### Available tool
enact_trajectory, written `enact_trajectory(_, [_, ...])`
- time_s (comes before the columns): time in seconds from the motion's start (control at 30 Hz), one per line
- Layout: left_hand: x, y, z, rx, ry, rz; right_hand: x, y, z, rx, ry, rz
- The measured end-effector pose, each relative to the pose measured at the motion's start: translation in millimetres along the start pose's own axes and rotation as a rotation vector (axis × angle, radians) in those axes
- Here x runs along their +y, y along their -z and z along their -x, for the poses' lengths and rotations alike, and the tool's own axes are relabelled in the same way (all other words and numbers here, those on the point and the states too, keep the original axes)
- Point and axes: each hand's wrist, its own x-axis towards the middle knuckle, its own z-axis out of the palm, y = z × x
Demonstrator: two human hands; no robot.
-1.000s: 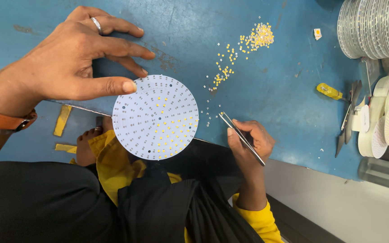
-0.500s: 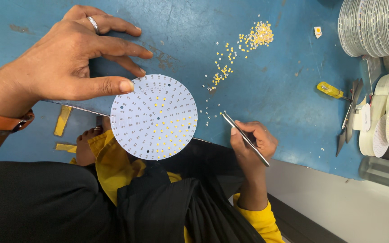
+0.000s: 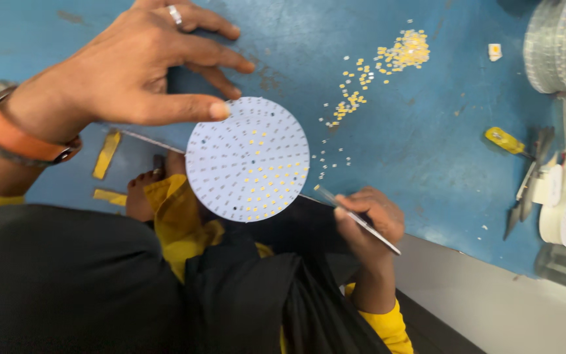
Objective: The person uses tweezers to pick up small yellow LED components from a pile on the table and places them into designated spots on a circular LED board. The person repeats this process for multiple boards, rotating them as needed to access different positions.
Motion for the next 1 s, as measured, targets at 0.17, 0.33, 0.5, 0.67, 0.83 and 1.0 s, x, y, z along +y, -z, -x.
enact_trajectory(0.17, [-1, -3, 0, 0.084, -0.175, -0.166, -2, -12, -4, -0.123, 0.161, -0.035])
enact_trajectory(0.33, [-2, -5, 1, 0.089, -0.167, -0.161, -4, -16, -5, -0.124, 0.207, 0.015])
enact_trajectory(0.5, [-2, -5, -1, 0.075, -0.136, -0.143, -3, -15, -4, -0.133, 0.187, 0.050])
enact_trajectory(0.67, [1, 0, -5, 0.058, -0.168, -0.149, -6, -4, -5, -0.100, -0.026, -0.023])
enact_trajectory(0.83, [4, 2, -7, 0.047, -0.143, -0.144, 27, 31, -46, 0.191, -0.315, -0.201])
enact_trajectory(1.0, [5, 1, -7, 0.037, -0.103, -0.126, 98, 71, -123, 0.395, -0.397, -0.629])
